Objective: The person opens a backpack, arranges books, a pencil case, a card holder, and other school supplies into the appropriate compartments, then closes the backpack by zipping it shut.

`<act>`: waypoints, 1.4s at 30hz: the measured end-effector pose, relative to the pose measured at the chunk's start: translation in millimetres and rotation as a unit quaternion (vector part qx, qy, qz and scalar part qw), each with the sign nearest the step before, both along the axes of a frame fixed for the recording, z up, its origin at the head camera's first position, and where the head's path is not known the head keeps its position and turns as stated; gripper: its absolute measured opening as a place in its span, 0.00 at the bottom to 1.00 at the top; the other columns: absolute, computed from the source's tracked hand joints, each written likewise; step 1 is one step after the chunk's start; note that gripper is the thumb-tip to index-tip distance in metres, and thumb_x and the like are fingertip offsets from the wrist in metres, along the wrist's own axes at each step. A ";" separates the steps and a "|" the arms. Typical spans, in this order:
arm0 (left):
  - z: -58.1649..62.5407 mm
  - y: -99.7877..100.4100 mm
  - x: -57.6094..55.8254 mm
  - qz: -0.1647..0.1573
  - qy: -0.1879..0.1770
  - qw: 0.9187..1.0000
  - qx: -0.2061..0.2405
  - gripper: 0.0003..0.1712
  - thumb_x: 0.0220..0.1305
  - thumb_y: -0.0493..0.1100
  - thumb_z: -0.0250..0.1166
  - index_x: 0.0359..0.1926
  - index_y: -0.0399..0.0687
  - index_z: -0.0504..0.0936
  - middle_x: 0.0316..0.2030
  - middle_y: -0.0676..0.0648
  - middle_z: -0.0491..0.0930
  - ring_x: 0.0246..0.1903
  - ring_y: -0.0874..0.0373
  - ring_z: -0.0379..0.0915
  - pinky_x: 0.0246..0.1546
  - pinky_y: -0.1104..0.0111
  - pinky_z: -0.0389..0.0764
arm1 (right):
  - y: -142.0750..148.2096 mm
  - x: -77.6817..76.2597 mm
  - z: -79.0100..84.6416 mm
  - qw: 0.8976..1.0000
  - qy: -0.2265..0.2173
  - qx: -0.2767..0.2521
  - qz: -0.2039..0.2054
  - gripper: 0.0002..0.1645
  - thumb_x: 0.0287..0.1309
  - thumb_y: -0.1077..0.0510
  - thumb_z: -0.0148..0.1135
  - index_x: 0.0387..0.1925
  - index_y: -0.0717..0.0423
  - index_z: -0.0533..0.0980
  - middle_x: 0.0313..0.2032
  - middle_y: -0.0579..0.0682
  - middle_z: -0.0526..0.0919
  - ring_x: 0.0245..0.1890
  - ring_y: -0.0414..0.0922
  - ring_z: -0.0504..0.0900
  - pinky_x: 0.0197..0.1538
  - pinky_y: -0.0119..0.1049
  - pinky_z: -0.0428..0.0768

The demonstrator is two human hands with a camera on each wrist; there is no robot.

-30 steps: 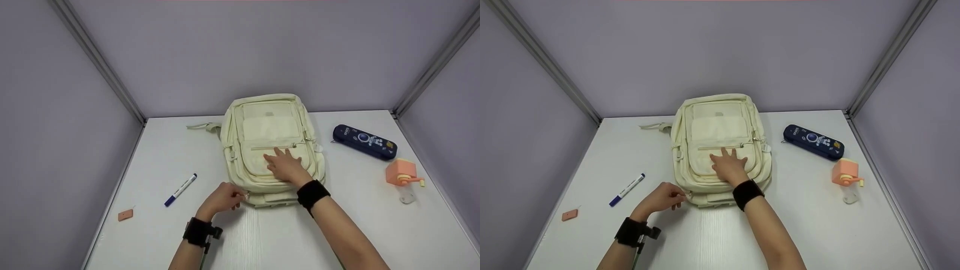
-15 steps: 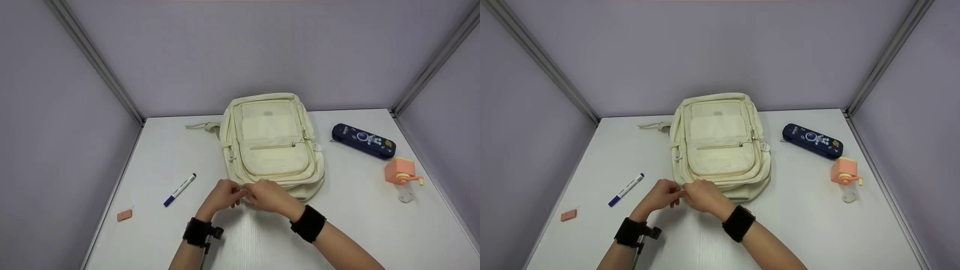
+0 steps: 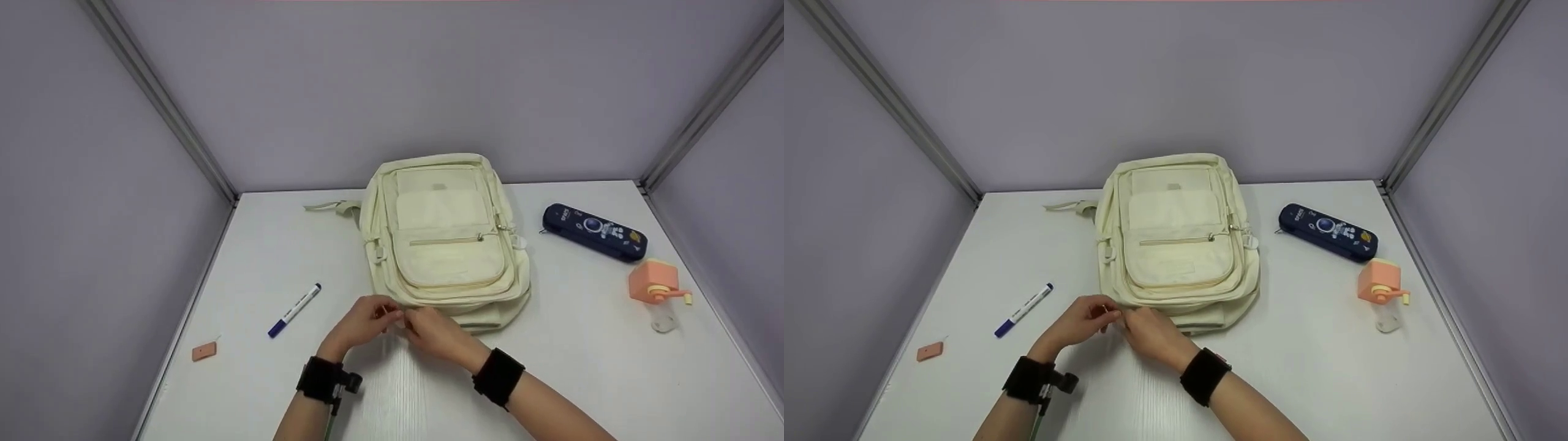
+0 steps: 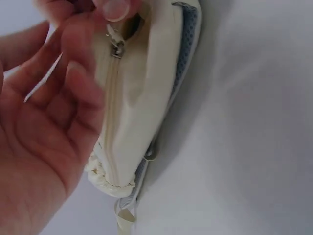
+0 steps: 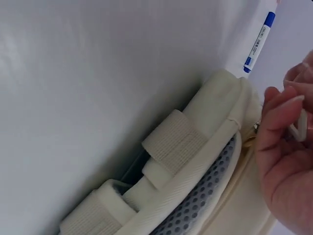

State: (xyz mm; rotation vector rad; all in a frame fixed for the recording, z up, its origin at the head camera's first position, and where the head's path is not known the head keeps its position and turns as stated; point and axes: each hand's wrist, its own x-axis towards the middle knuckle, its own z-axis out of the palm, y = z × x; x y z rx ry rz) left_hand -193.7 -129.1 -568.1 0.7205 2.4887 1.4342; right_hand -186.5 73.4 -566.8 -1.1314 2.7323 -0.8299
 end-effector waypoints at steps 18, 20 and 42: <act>-28.3 -3.8 -15.2 0.169 0.329 0.913 -0.171 0.08 0.51 0.41 0.76 0.35 0.52 0.89 0.34 0.56 0.83 0.27 0.59 0.81 0.23 0.65 0.79 | 9.0 4.2 -16.7 0.967 0.229 -0.055 -0.093 0.09 0.56 0.66 0.69 0.26 0.60 0.75 0.16 0.50 0.74 0.13 0.43 0.73 0.14 0.36 0.71; -27.8 -4.4 -15.7 0.174 0.332 0.910 -0.178 0.07 0.52 0.41 0.75 0.34 0.53 0.90 0.33 0.56 0.83 0.27 0.59 0.81 0.22 0.65 0.78 | 16.0 2.9 -13.4 0.971 0.204 -0.065 -0.103 0.07 0.56 0.66 0.69 0.26 0.59 0.77 0.18 0.50 0.77 0.15 0.42 0.74 0.16 0.36 0.72; -24.1 -1.7 -19.2 0.188 0.327 0.909 -0.177 0.05 0.53 0.44 0.75 0.33 0.53 0.89 0.30 0.55 0.81 0.24 0.59 0.79 0.20 0.65 0.77 | 101.3 -5.9 19.6 0.993 0.033 -0.044 -0.106 0.06 0.56 0.65 0.67 0.25 0.54 0.82 0.23 0.42 0.81 0.23 0.35 0.74 0.28 0.34 0.75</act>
